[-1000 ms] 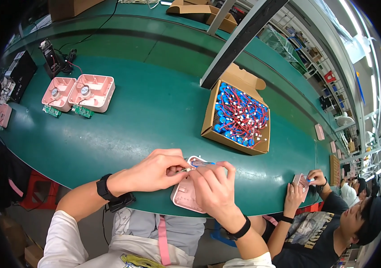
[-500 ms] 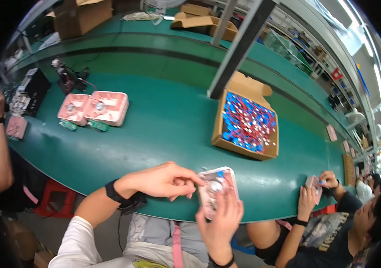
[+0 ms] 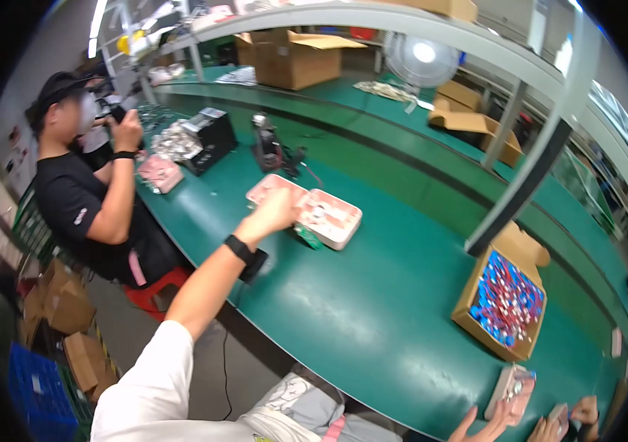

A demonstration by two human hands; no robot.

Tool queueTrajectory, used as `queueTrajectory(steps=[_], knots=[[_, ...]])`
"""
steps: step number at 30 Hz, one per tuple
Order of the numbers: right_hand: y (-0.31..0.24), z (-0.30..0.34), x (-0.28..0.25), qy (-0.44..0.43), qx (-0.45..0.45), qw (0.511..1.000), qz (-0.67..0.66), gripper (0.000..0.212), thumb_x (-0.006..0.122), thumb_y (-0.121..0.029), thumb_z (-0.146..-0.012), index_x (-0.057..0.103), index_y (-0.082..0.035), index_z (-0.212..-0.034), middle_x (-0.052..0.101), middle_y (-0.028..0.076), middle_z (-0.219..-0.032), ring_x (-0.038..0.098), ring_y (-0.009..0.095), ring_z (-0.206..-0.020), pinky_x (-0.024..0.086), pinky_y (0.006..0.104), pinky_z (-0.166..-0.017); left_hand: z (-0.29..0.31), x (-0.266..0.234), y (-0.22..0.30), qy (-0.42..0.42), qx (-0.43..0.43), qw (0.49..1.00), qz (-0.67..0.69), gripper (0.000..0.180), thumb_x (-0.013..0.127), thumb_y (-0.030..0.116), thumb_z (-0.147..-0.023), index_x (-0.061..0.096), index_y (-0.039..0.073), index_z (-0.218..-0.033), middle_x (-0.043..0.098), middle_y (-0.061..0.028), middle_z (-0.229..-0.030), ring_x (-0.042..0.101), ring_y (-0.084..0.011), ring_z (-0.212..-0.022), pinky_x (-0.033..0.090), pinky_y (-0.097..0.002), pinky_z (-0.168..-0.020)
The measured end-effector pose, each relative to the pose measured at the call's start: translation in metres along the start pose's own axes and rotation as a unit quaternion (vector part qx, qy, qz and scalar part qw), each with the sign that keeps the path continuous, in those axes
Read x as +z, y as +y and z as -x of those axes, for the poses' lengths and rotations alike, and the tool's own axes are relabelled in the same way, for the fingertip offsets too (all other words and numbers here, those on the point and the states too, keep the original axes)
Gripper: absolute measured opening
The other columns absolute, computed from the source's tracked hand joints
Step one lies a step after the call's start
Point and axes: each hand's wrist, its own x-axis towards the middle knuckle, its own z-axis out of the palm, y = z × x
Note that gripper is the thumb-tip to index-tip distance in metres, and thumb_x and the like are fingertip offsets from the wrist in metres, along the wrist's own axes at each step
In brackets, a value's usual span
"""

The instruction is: The person assembles a device by picking up a battery from a box and placing it into a pink plastic housing. They then connect the battery wires to a circuit board, press the board and a small speaker into the housing, and set the completed assembly aside.

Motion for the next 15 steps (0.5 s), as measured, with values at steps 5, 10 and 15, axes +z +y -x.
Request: queueTrajectory(steps=[5, 10, 15], knots=[[-0.117, 0.001, -0.025, 0.026, -0.121, 0.992, 0.023, 0.042, 0.070, -0.029, -0.103, 0.065, 0.001, -0.131, 0.064, 0.023, -0.135, 0.061, 0.041, -0.125, 0.045, 0.0549, -0.110, 0.018, 0.014, -0.005, 0.050, 0.005, 0.999, 0.014, 0.014, 0.063, 0.003, -0.083, 0.072, -0.008, -0.089, 0.070, -0.0329, -0.084, 0.073, -0.0483, -0.085, 0.059, -0.0553, -0.075], [-0.134, 0.007, -0.020, -0.020, -0.068, 0.997, -0.043, 0.040, 0.073, -0.025, -0.098, 0.067, 0.002, -0.128, 0.064, 0.023, -0.132, 0.060, 0.044, -0.121, 0.047, 0.0553, -0.105, 0.041, 0.026, 0.044, -0.019, 0.031, 0.999, 0.036, 0.019, 0.064, 0.005, -0.086, 0.073, -0.002, -0.101, 0.072, -0.0297, -0.090, 0.073, -0.0458, -0.087, 0.059, -0.0524, -0.076], [-0.184, -0.029, 0.006, -0.250, -0.123, 0.957, -0.079, 0.067, 0.082, -0.011, -0.086, 0.052, 0.000, -0.145, 0.038, 0.027, -0.160, 0.041, 0.047, -0.144, 0.039, 0.0527, -0.117, 0.076, 0.037, 0.103, -0.044, 0.120, 0.982, 0.139, 0.021, 0.066, 0.014, -0.093, 0.068, -0.003, -0.106, 0.071, -0.0270, -0.088, 0.072, -0.0450, -0.084, 0.058, -0.0529, -0.072]])
